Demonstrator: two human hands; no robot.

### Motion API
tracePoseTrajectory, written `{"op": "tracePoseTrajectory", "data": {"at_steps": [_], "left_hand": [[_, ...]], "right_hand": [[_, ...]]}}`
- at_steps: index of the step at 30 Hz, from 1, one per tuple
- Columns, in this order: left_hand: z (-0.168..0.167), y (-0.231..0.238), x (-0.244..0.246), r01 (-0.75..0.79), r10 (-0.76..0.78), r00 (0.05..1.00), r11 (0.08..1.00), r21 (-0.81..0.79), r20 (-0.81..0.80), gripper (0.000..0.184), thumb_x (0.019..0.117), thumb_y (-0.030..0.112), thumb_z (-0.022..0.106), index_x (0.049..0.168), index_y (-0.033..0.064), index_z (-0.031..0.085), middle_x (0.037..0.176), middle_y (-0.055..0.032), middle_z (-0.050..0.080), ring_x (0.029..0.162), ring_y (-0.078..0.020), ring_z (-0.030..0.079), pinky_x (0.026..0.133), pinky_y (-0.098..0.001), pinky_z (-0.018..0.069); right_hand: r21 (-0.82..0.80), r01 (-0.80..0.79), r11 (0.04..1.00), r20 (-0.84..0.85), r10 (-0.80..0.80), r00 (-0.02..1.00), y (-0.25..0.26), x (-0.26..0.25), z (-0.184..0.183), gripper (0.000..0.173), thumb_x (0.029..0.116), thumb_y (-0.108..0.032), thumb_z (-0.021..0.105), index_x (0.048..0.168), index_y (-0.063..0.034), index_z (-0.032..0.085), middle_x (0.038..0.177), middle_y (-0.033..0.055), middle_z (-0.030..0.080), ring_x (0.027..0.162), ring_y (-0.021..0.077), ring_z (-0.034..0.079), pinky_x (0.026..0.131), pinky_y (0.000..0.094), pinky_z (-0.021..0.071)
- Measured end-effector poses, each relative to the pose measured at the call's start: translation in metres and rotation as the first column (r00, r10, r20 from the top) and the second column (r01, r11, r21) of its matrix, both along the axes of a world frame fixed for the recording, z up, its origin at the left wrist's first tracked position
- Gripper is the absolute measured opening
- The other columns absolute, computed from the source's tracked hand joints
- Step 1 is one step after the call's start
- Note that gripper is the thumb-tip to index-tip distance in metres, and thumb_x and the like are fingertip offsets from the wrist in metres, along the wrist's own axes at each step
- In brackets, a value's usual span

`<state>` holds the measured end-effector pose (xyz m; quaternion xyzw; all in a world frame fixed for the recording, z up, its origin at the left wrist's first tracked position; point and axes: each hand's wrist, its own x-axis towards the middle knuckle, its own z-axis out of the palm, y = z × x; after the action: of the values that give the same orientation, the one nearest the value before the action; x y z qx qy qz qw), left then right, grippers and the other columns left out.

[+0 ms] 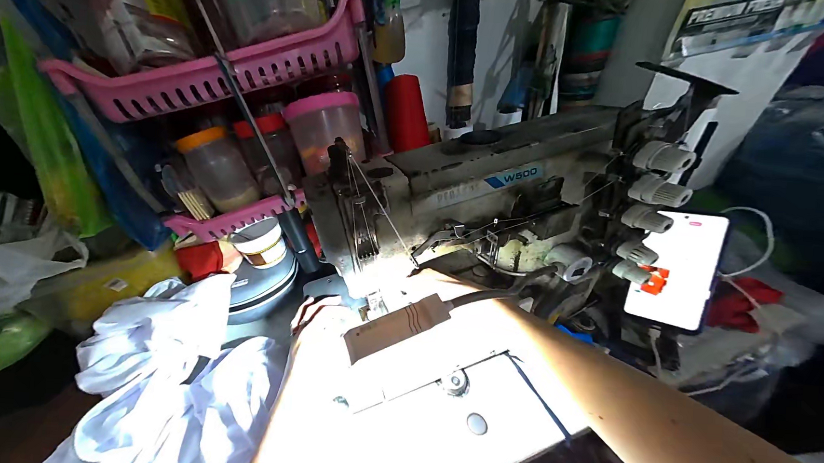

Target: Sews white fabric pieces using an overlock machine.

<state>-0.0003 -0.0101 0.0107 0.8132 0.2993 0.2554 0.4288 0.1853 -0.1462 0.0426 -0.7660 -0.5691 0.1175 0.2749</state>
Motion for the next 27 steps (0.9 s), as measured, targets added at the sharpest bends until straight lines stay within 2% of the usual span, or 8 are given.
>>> {"op": "tracePoseTrajectory", "data": {"at_steps": [4,5,7,10,13,20,24,27], "left_hand": [[-0.020,0.015,0.003,0.033,-0.038,0.998,0.995,0.089,0.054,0.041,0.1021,0.014,0.057,0.134,-0.0117,0.055,0.133,-0.0250,0.060,0.131,-0.0248,0.053,0.112,-0.0345,0.0391],[-0.019,0.016,0.004,0.028,-0.030,0.999,0.993,0.111,0.017,0.038,0.1022,0.014,0.058,0.132,-0.0094,0.058,0.128,-0.0234,0.064,0.124,-0.0233,0.058,0.108,-0.0334,0.0433],[-0.016,0.016,0.007,0.010,-0.002,0.999,0.990,0.144,-0.051,0.025,0.1014,0.015,0.061,0.117,-0.0036,0.069,0.106,-0.0176,0.069,0.101,-0.0200,0.066,0.094,-0.0335,0.0506],[-0.004,0.006,0.002,-0.014,0.014,1.000,1.000,-0.006,-0.016,0.037,0.1013,0.008,0.059,0.132,-0.0133,0.055,0.130,-0.0272,0.061,0.124,-0.0241,0.057,0.108,-0.0321,0.0425],[-0.005,0.004,0.003,-0.034,0.033,0.999,0.999,0.021,0.022,0.034,0.0993,0.005,0.060,0.128,-0.0121,0.059,0.126,-0.0252,0.063,0.121,-0.0216,0.058,0.105,-0.0303,0.0442],[-0.019,0.012,0.003,0.021,-0.031,0.996,0.993,0.112,0.089,0.027,0.1012,0.005,0.058,0.123,-0.0072,0.066,0.124,-0.0219,0.066,0.120,-0.0211,0.059,0.105,-0.0313,0.0447],[-0.019,0.017,0.004,0.126,-0.161,0.983,0.944,0.303,0.093,0.024,0.1022,0.006,0.052,0.109,0.0012,0.074,0.132,-0.0118,0.066,0.134,-0.0263,0.052,0.120,-0.0453,0.0278],[-0.022,0.021,0.006,0.138,-0.185,0.977,0.930,0.342,0.110,0.024,0.1019,0.006,0.052,0.108,0.0021,0.075,0.132,-0.0121,0.066,0.135,-0.0281,0.052,0.120,-0.0478,0.0278]], "right_hand": [[-0.057,0.220,0.974,-0.107,-0.225,0.968,0.004,-0.017,0.008,0.034,0.1089,-0.017,0.044,0.110,0.0072,0.068,0.105,0.0224,0.069,0.099,0.0281,0.066,0.093,0.0435,0.0483],[-0.073,0.270,0.960,-0.115,-0.277,0.954,0.004,-0.022,0.012,0.035,0.1091,-0.018,0.044,0.112,0.0068,0.069,0.107,0.0225,0.069,0.102,0.0284,0.066,0.094,0.0438,0.0476],[-0.015,0.121,0.993,0.012,-0.121,0.993,-0.005,-0.019,0.011,0.031,0.1080,-0.014,0.045,0.111,0.0046,0.069,0.104,0.0204,0.070,0.097,0.0264,0.068,0.091,0.0402,0.0506],[0.021,-0.161,0.987,0.042,0.160,0.986,-0.009,0.000,0.011,0.027,0.1056,-0.005,0.046,0.111,0.0097,0.067,0.103,0.0228,0.069,0.098,0.0263,0.066,0.093,0.0380,0.0487],[-0.028,-0.224,0.974,-0.039,0.223,0.974,-0.012,0.000,0.024,0.022,0.1031,-0.002,0.051,0.112,0.0084,0.067,0.106,0.0179,0.069,0.100,0.0195,0.065,0.095,0.0329,0.0483],[-0.007,-0.135,0.991,-0.113,0.133,0.985,-0.017,0.001,0.020,0.027,0.1070,-0.006,0.044,0.119,0.0063,0.066,0.113,0.0147,0.068,0.105,0.0118,0.063,0.099,0.0251,0.0462],[0.005,-0.185,0.983,-0.011,0.185,0.983,-0.014,-0.005,0.024,0.025,0.1051,-0.003,0.046,0.110,0.0073,0.068,0.103,0.0174,0.069,0.098,0.0174,0.065,0.093,0.0307,0.0484],[0.045,-0.120,0.992,-0.103,0.124,0.987,-0.017,-0.012,0.025,0.026,0.1062,-0.003,0.045,0.108,0.0091,0.068,0.102,0.0161,0.069,0.094,0.0123,0.064,0.091,0.0254,0.0483]]}}
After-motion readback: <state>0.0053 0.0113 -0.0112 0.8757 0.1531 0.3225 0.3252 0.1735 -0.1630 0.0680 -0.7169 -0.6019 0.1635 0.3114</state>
